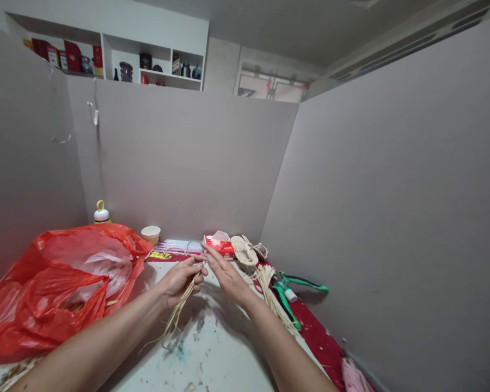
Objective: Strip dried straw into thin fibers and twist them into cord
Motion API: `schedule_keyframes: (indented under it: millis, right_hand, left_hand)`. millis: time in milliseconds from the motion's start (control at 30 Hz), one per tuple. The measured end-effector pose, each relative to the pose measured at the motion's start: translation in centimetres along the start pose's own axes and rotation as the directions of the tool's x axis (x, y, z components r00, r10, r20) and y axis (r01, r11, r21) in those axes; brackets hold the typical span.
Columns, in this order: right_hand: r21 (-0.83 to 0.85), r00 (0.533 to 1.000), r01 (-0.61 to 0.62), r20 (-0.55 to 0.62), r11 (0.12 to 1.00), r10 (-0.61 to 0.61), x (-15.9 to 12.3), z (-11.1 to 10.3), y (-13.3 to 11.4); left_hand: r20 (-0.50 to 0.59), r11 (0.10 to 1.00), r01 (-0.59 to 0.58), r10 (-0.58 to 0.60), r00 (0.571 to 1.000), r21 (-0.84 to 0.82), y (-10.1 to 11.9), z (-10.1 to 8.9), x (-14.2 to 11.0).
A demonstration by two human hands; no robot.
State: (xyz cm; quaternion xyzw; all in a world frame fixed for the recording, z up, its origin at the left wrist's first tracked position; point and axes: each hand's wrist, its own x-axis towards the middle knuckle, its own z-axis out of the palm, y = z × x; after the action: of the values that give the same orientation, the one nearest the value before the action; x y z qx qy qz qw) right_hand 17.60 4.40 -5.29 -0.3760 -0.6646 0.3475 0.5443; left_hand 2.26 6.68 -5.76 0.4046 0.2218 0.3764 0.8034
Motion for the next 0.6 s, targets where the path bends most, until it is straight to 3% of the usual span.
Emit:
schedule_keyframes:
  millis: [167,233,333,400,500,600]
  right_hand:
    - [0.093,0.97,-0.079,-0.222,0.993,0.098,0.63,-0.68,0.73]
    - [0.104,0.976,-0.142,-0.151,0.984,0.157,0.72,-0.86,0.75]
    - [0.185,0.972,-0.235,0.064,0.954,0.227,0.53,-0.64,0.51]
    - [0.253,0.963,-0.263,0.127,0.931,0.237,0.35,-0.31,0.38]
    - [0.276,0.973,-0.231,0.086,0.933,0.215,0.28,-0.06,0.5]
    - [0.197,0.981,-0.189,-0.002,0.962,0.193,0.49,-0.44,0.95]
  left_hand:
    - [-0.033,1.0,-0.025,0.025,0.999,0.012,0.27,-0.06,-0.1]
    - [-0.028,0.999,-0.03,0.031,0.999,0.015,0.23,-0.11,-0.12]
    - [0.001,0.999,-0.028,0.028,1.0,0.036,0.07,-0.17,-0.15]
    - [0.036,0.998,-0.03,0.028,0.999,0.056,-0.02,-0.19,-0.17]
    - [0.092,0.996,-0.033,0.026,0.995,0.083,-0.04,-0.22,-0.24]
    - [0.104,0.987,0.008,-0.024,0.994,0.158,-0.05,-0.32,-0.32]
